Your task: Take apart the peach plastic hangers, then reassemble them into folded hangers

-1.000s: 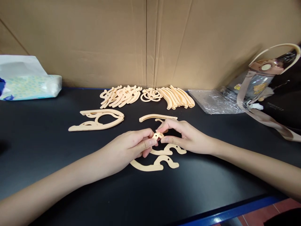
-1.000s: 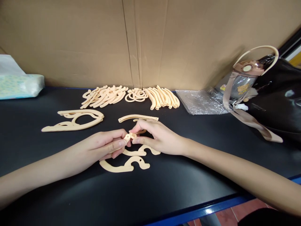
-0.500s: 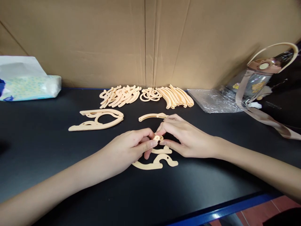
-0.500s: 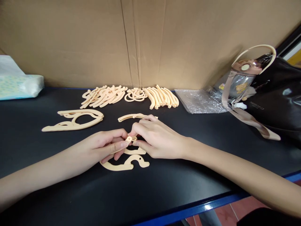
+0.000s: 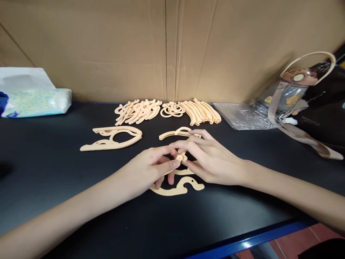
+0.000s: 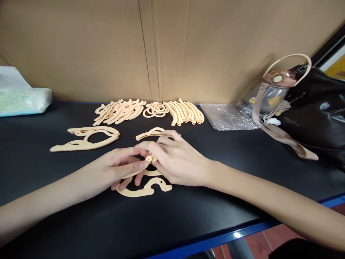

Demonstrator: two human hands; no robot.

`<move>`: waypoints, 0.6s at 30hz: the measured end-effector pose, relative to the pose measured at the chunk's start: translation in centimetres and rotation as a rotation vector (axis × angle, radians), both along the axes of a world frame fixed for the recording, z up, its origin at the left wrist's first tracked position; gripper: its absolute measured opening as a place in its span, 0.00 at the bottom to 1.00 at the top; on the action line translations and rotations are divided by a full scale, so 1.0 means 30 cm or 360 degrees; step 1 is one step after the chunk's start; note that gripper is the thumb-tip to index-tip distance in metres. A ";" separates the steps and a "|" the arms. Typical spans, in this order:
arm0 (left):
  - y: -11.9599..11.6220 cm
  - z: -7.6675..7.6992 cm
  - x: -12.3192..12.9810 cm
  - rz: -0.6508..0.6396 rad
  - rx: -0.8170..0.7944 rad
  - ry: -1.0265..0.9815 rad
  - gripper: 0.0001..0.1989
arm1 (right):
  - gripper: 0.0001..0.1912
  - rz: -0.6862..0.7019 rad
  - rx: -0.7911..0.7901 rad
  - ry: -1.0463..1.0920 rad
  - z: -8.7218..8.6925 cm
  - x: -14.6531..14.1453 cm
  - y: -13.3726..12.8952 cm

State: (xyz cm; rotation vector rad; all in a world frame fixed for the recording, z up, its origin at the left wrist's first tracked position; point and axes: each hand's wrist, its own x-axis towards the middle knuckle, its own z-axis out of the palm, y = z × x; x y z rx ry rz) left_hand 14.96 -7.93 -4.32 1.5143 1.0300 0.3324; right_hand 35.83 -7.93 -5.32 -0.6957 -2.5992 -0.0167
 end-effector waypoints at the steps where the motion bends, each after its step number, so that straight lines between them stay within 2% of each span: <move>1: 0.004 -0.001 0.001 0.0014 -0.0037 -0.0020 0.16 | 0.15 -0.0010 0.0027 -0.0007 0.000 0.000 0.000; 8: 0.026 -0.031 -0.008 0.0099 -0.0232 -0.0252 0.14 | 0.15 -0.0060 0.0083 0.0006 0.005 -0.009 -0.008; 12: 0.027 -0.028 -0.023 0.0181 -0.0191 -0.0318 0.11 | 0.16 -0.0090 0.0163 0.0105 0.007 0.013 0.015; 14: 0.031 -0.018 -0.032 0.0251 -0.0121 -0.0337 0.10 | 0.17 -0.0198 0.0223 0.0221 0.006 0.038 0.046; 18: 0.043 0.003 -0.047 0.0373 -0.0012 -0.0331 0.07 | 0.08 -0.0447 0.0254 0.0221 -0.018 0.089 0.117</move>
